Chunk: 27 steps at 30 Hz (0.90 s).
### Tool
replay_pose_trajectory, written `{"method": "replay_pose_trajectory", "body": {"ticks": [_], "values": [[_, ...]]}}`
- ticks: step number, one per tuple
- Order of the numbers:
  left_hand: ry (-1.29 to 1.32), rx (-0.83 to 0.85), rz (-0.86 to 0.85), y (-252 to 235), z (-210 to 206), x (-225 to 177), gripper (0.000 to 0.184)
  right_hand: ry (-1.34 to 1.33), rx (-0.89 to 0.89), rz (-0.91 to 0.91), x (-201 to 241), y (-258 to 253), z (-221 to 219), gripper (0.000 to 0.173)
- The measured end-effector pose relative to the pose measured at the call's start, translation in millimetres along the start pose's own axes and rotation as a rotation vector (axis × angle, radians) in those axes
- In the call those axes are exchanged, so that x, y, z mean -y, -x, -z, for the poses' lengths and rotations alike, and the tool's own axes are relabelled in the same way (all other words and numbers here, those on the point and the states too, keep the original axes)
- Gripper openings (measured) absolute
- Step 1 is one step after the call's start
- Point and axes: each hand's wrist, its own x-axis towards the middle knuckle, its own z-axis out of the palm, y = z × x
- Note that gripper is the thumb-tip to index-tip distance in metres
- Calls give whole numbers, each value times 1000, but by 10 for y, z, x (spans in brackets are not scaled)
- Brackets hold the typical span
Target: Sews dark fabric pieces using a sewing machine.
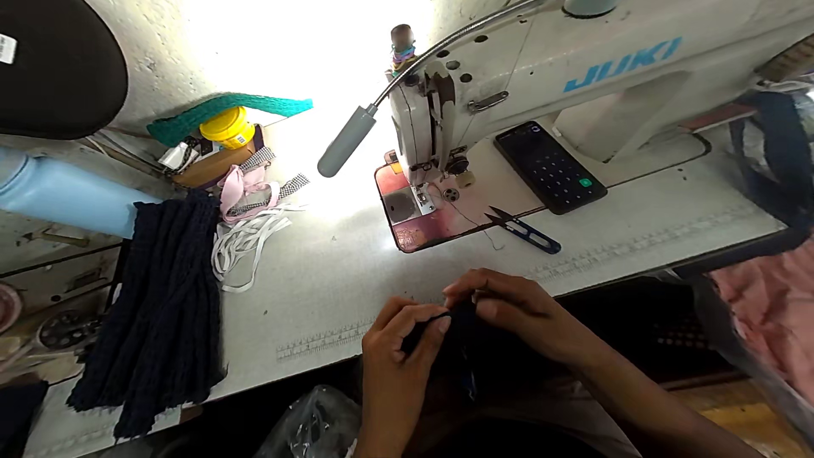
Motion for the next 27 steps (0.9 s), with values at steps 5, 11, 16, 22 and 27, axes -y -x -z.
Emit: {"method": "replay_pose_trajectory", "body": {"ticks": [5, 11, 16, 22, 27], "values": [[-27, 74, 20, 43, 82, 47, 14, 451, -84, 203, 20, -90, -46, 21], [-295, 126, 170, 295, 675, -17, 24, 647, -322, 148, 18, -260, 285, 17], [205, 73, 183, 421, 653, -296, 28, 810, -411, 278, -57, -353, -152, 20], [457, 98, 138, 356, 431, -343, 38, 465, -199, 383, 328, -101, -581, 40], [-216, -39, -142, 223, 208, -241, 27, 291, -174, 240, 372, -62, -393, 17]]}}
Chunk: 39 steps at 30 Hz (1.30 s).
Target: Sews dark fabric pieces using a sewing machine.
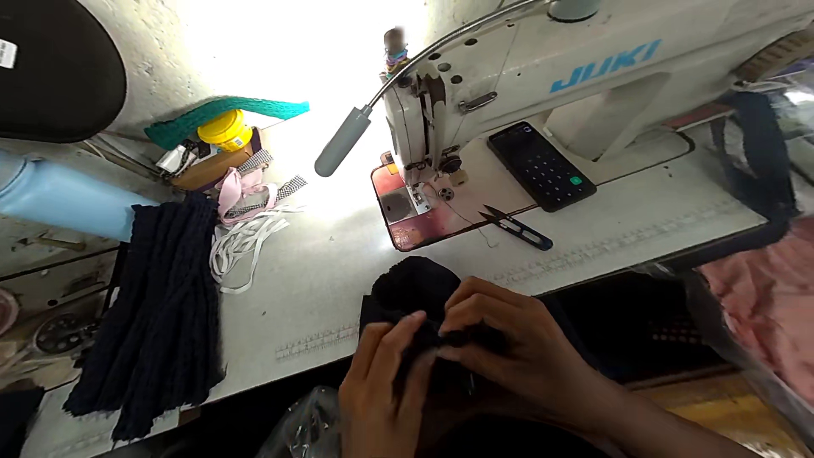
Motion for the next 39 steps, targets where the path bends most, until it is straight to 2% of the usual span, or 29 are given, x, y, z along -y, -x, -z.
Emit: {"method": "replay_pose_trajectory", "body": {"ticks": [1, 3, 5, 8, 13, 17, 20, 23, 27, 34, 37, 39], "values": [[-118, -33, -52, -30, -24, 45, 22, -68, 15, -24, -6, -2, 29, 16], [-246, -37, -140, -111, -3, 126, 24, -182, 21, -70, -26, -10, 84, 15], [-270, 54, -215, -164, 68, 190, 32, -235, -6, -104, -24, -22, 169, 14], [-221, 179, -289, -187, 180, 291, 32, -171, -88, -98, -37, -46, 403, 9], [-209, 207, -244, -140, 326, 404, 24, -34, -286, -97, -77, -63, 701, 9], [116, 272, -83, -95, 208, 493, 13, 52, -412, -99, -147, -60, 594, 13], [338, 205, 147, -38, 125, 551, 17, 104, -495, -111, -266, -72, 632, 15], [435, -1, 245, -28, 75, 518, 15, 151, -553, -147, -357, -53, 684, 12], [493, -150, 271, -55, 34, 486, 12, 228, -614, -227, -462, -23, 629, 6], [402, -178, 299, -131, 84, 427, 13, 324, -590, -293, -546, -24, 575, 8], [293, -199, 249, -180, 82, 395, 23, 353, -582, -331, -565, -54, 534, 12], [322, -187, 238, -192, 71, 381, 32, 368, -574, -399, -570, -80, 493, 17]]}}
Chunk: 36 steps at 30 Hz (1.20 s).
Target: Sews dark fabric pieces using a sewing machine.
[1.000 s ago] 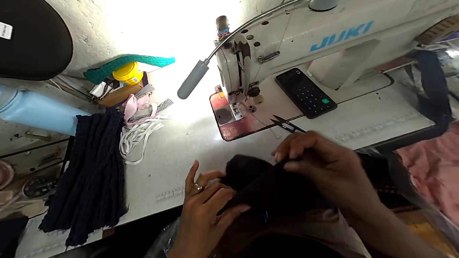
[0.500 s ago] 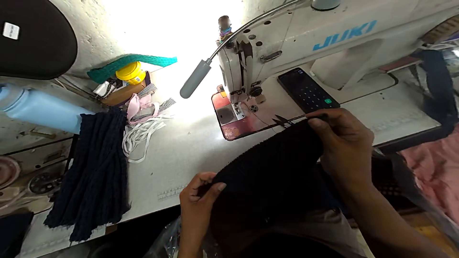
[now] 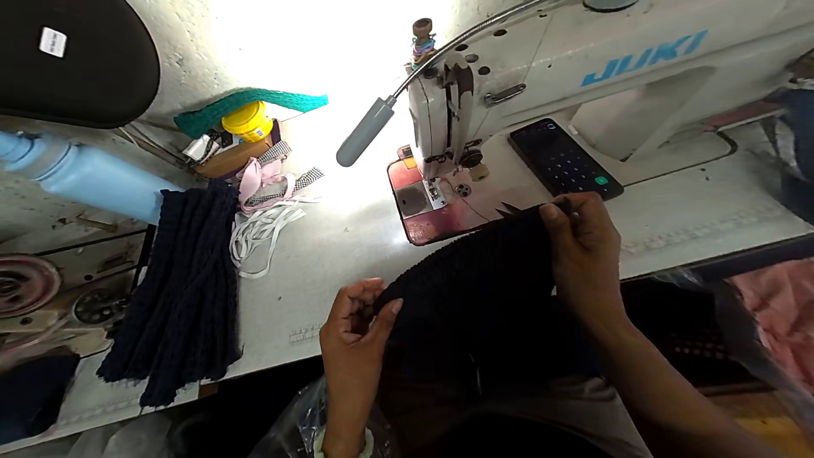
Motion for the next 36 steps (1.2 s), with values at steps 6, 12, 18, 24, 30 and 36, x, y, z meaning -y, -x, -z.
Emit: {"method": "replay_pose_trajectory", "body": {"ticks": [6, 12, 18, 24, 30, 36], "values": [[35, -44, 113, -62, 6, 167, 9, 93, 57, 25, -10, 47, -232, 23], [108, -46, 105, -61, 186, 224, 9, 281, 34, 161, -92, 9, -225, 27], [-130, -99, 32, -144, 670, 162, 12, 384, 29, 191, -115, -95, -97, 27], [-210, -65, 55, -323, 575, 160, 9, 114, 240, 140, 55, 36, -411, 21], [-806, 57, -170, -547, 258, 160, 25, -14, 444, 141, 128, 71, -527, 13], [-322, 235, -238, -455, -536, 342, 25, -55, 428, 218, 138, 100, -492, 10]]}}
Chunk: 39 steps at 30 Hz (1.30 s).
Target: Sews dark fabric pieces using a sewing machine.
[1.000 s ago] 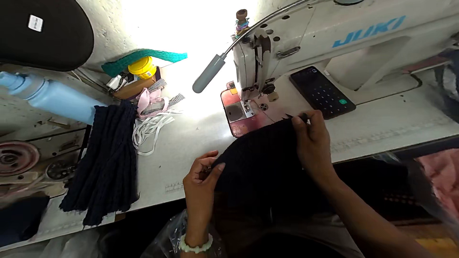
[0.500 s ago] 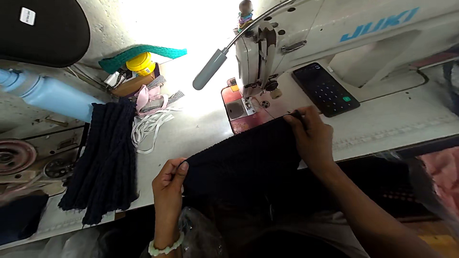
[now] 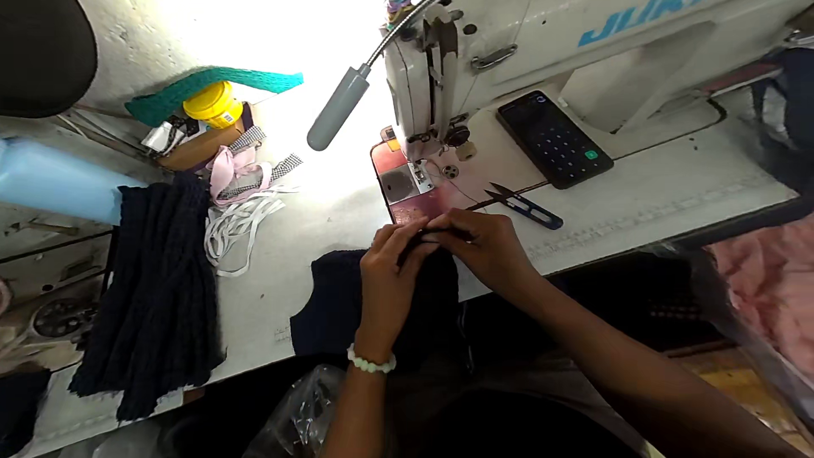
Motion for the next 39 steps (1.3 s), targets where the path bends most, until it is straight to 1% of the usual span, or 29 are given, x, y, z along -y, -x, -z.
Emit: {"method": "replay_pose_trajectory", "body": {"ticks": [2, 4, 5, 7, 8, 9, 11, 12, 14, 15, 17, 18, 20, 21, 22, 23, 25, 27, 29, 31, 34, 36, 37, 39], "values": [[102, -43, 58, -1, -66, 144, 14, 53, 23, -16, 5, 107, 194, 18], [115, -58, 83, 3, -78, 245, 11, 98, 108, -21, 30, 301, 468, 23], [120, -59, 88, -1, -72, 260, 11, 85, 205, -27, 31, 419, 601, 22], [141, -43, 113, -13, -58, 260, 12, 26, 505, -62, -35, 654, 777, 19], [148, -31, 121, -29, -52, 261, 14, 14, 664, -108, -111, 748, 800, 17], [147, -18, 131, -45, -49, 260, 15, 42, 801, -177, -202, 833, 776, 16], [150, 2, 161, -69, -41, 260, 16, 210, 963, -329, -367, 1013, 622, 18], [154, 7, 172, -80, -34, 264, 16, 335, 981, -362, -441, 1120, 517, 19], [186, 11, 184, -82, -13, 285, 16, 595, 873, -294, -575, 1377, 290, 12], [208, 14, 185, -81, -4, 296, 16, 702, 822, -253, -619, 1464, 190, 12], [247, 21, 185, -91, 3, 303, 15, 830, 870, -252, -630, 1503, 47, 19], [255, 24, 187, -92, 4, 302, 15, 854, 953, -285, -609, 1477, -8, 21], [253, 25, 191, -90, 9, 303, 15, 846, 1106, -336, -562, 1394, -85, 22], [245, 27, 194, -92, 13, 305, 16, 814, 1154, -360, -545, 1352, -100, 23], [236, 31, 195, -97, 14, 307, 16, 787, 1166, -365, -544, 1337, -95, 22], [231, 30, 193, -101, 11, 310, 16, 769, 1112, -320, -564, 1361, -73, 20], [241, 19, 180, -103, -4, 316, 15, 763, 899, -144, -660, 1447, 4, 14], [252, 4, 166, -96, -23, 314, 14, 657, 905, -216, -640, 1374, 136, 16], [273, -13, 156, -91, -43, 300, 13, 552, 785, -222, -690, 1399, 259, 15], [284, -22, 146, -85, -57, 292, 14, 464, 704, -222, -631, 1435, 450, 15], [294, -29, 144, -68, -54, 297, 13, 431, 729, -300, -475, 1528, 833, 11], [301, -30, 143, -63, -51, 309, 13, 447, 737, -364, -445, 1632, 1044, 10], [299, -30, 143, -63, -50, 309, 12, 459, 760, -413, -450, 1676, 1117, 10], [290, -30, 143, -63, -46, 304, 12, 467, 853, -568, -463, 1704, 1189, 13]]}}
